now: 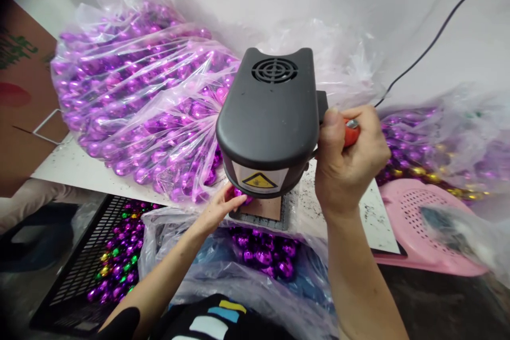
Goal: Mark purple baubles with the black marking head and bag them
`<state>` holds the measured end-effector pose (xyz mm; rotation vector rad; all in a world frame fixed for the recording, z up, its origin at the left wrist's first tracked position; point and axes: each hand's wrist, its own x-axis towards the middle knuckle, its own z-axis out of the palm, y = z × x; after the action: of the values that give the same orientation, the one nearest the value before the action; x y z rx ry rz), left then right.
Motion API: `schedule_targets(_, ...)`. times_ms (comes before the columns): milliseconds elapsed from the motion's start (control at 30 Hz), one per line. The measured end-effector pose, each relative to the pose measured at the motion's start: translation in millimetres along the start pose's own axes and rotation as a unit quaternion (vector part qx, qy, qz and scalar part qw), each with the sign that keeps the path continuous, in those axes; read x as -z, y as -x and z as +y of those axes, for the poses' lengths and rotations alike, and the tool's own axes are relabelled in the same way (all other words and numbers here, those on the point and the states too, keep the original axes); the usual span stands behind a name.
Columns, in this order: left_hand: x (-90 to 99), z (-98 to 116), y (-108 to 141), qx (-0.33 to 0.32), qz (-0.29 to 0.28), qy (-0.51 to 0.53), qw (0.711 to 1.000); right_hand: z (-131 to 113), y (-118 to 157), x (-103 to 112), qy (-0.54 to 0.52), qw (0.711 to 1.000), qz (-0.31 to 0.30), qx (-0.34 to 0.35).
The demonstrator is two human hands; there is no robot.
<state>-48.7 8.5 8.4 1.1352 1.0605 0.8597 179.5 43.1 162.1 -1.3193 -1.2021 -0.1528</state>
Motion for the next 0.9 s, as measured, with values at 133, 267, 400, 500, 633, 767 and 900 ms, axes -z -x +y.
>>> schedule_targets(133, -9.1, -13, -5, -0.059, 0.026, -0.126, 0.99, -2, 1, -1, -0.005, 1.0, -0.007, -0.009)
schedule_targets(267, -18.3, -16, -7, -0.15, 0.046, -0.271, 0.95, -5, 1, 1, -0.001, 1.0, -0.015, 0.0)
schedule_targets(400, -31.8, -14, -11, -0.197, 0.058, -0.366, 0.908, -5, 0, 0, 0.004, 1.0, -0.017, 0.003)
schedule_targets(500, -41.7, -18, -18, -0.183, 0.082, -0.412, 0.889, -4, 1, 0, 0.009, 1.0, -0.014, 0.003)
schedule_targets(633, -47.0, -30, -29, -0.165, 0.097, -0.43, 0.882, -5, 0, 3, 0.02, 1.0, -0.021, 0.002)
schedule_targets(767, -45.4, -37, -32, -0.176, 0.115, -0.412, 0.887, -6, 2, 9, 0.023, 0.999, -0.042, 0.022)
schedule_targets(900, -45.3, -39, -31, -0.182, 0.107, -0.392, 0.895, -7, 23, 21, 0.03, 0.997, 0.001, 0.069)
